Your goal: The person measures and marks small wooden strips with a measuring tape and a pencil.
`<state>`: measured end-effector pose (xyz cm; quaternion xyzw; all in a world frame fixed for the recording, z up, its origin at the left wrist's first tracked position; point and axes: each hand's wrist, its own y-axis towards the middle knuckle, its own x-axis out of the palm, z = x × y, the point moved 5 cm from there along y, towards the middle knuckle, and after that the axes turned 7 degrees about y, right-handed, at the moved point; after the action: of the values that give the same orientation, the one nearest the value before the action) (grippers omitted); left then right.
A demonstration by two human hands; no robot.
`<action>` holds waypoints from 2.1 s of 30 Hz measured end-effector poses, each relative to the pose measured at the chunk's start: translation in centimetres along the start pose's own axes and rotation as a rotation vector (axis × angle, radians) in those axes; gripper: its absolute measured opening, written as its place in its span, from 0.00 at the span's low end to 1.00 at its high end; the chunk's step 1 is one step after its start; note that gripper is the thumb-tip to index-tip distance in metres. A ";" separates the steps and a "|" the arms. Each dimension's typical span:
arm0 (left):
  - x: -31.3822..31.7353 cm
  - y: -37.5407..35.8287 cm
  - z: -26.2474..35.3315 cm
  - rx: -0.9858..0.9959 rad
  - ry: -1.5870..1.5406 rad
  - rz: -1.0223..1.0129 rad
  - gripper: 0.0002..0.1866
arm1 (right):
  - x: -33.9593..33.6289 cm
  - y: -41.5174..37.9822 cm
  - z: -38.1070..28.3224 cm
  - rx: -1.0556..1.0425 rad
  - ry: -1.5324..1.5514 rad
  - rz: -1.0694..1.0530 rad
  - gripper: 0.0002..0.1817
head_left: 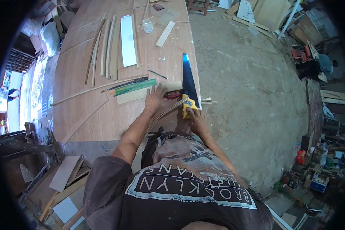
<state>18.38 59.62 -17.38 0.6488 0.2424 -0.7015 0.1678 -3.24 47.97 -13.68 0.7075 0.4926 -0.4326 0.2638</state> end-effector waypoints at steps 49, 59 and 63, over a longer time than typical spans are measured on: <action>-7.4 -7.2 4.6 -0.025 -1.115 -0.352 0.10 | -3.1 0.5 -2.7 0.303 1.147 0.193 0.12; -7.8 -7.7 7.7 0.110 -0.913 -0.267 0.13 | -4.1 -4.5 0.1 0.447 1.322 0.314 0.10; -6.4 -7.6 7.2 0.081 -0.797 -0.394 0.13 | -2.3 -6.5 4.1 0.541 1.516 0.387 0.10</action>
<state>8.88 61.42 -9.85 0.2752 0.2501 -0.9243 0.0856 -11.04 46.07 -13.26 0.9187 0.2851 0.1115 -0.2494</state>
